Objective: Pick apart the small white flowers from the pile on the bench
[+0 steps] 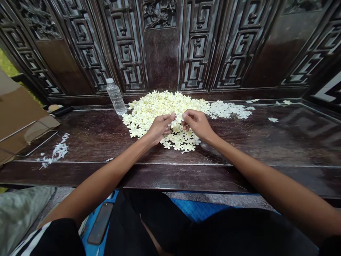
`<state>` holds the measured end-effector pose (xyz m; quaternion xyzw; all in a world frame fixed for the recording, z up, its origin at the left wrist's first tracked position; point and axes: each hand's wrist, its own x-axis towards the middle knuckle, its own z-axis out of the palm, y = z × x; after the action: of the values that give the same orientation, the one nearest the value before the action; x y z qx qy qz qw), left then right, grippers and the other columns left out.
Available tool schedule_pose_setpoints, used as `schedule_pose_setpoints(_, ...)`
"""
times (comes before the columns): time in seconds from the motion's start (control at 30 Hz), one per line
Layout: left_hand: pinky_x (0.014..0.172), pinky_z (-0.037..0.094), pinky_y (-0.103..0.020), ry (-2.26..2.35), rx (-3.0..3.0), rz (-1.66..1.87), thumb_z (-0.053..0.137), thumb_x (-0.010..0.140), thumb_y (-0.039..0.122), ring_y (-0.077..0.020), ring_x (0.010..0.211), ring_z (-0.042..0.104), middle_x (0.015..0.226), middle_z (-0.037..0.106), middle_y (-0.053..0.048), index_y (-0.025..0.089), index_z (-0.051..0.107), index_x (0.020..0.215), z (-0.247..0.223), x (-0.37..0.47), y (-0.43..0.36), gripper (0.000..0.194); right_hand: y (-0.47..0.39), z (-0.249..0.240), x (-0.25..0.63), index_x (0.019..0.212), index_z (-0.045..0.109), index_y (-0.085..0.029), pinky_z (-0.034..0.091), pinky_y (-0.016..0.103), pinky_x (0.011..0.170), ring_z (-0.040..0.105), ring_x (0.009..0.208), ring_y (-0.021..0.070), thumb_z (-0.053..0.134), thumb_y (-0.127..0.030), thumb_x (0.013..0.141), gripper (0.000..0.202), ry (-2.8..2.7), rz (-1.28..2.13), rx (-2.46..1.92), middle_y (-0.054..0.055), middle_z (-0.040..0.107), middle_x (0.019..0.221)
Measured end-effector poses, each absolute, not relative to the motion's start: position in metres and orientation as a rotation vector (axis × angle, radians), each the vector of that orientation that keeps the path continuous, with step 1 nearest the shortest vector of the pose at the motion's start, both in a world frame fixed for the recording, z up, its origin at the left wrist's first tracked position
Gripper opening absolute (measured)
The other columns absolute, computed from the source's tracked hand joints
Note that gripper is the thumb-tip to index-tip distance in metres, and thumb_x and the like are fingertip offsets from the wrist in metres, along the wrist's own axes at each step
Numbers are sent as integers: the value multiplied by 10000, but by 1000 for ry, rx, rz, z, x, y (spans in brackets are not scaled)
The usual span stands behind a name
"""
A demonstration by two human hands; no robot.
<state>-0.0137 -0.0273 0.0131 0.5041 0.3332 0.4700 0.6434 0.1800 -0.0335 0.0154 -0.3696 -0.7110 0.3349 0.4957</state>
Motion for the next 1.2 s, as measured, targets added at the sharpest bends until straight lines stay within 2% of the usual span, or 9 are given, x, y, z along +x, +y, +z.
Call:
schedule_pose_setpoints(0.07, 404, 271, -167, 767, 1219, 1063, 881, 780, 534, -13, 471, 273, 658, 350, 73, 143, 689, 810, 13, -14, -27, 437, -33, 16, 181, 775, 637, -216, 512, 315, 541, 636, 584, 167, 642, -648, 973, 475, -1753, 759, -912, 34, 666, 718)
schedule_pose_setpoints(0.23, 419, 262, -184, 831, 1365, 1063, 865, 801, 527, -26, 481, 307, 689, 455, 42, 159, 735, 872, 15, -14, -29, 396, -34, 19, 182, 767, 624, -212, 486, 313, 584, 614, 613, 172, 592, -573, 1022, 443, -1847, 623, -973, 30, 664, 696)
schedule_pose_setpoints(0.37, 420, 261, -187, 852, 1370, 1099, 898, 759, 512, -25, 490, 316, 727, 477, 37, 149, 686, 828, 17, -12, -32, 426, -33, 18, 182, 750, 615, -209, 474, 304, 567, 607, 617, 173, 633, -512, 1007, 397, -1914, 574, -1053, 29, 666, 695)
schedule_pose_setpoints(0.6, 420, 265, -197, 854, 1375, 1113, 876, 761, 570, -32, 509, 311, 771, 520, 22, 160, 712, 895, 13, -12, -30, 461, -27, 13, 182, 813, 627, -204, 521, 301, 467, 633, 538, 169, 784, -668, 847, 490, -1731, 927, -1017, 34, 670, 695)
schedule_pose_setpoints(0.73, 467, 313, -196, 879, 1416, 1048, 852, 780, 589, -45, 551, 337, 764, 528, 8, 155, 755, 925, 11, -13, -28, 468, -27, 14, 184, 809, 621, -199, 508, 311, 473, 634, 538, 178, 745, -704, 865, 524, -1763, 781, -1123, 47, 671, 683)
schedule_pose_setpoints(0.9, 553, 414, -203, 1012, 1441, 1063, 872, 757, 567, -81, 687, 469, 966, 645, -65, 154, 774, 942, 13, -12, -30, 463, -31, 19, 184, 745, 609, -202, 446, 311, 504, 593, 574, 182, 680, -708, 917, 539, -1850, 488, -1210, 62, 661, 660)
schedule_pose_setpoints(1.03, 534, 412, -191, 983, 1433, 1066, 883, 751, 536, -77, 674, 461, 897, 604, -32, 157, 740, 911, 13, -11, -30, 436, -30, 18, 183, 729, 604, -204, 435, 310, 501, 588, 573, 184, 680, -730, 904, 559, -1864, 470, -1178, 57, 649, 641)
schedule_pose_setpoints(1.2, 499, 400, -158, 865, 1378, 1088, 878, 770, 487, -64, 615, 408, 761, 474, 34, 181, 606, 837, 12, -11, -29, 415, -24, 10, 184, 790, 616, -203, 490, 304, 488, 609, 530, 166, 696, -743, 883, 554, -1825, 747, -1014, 30, 644, 631)
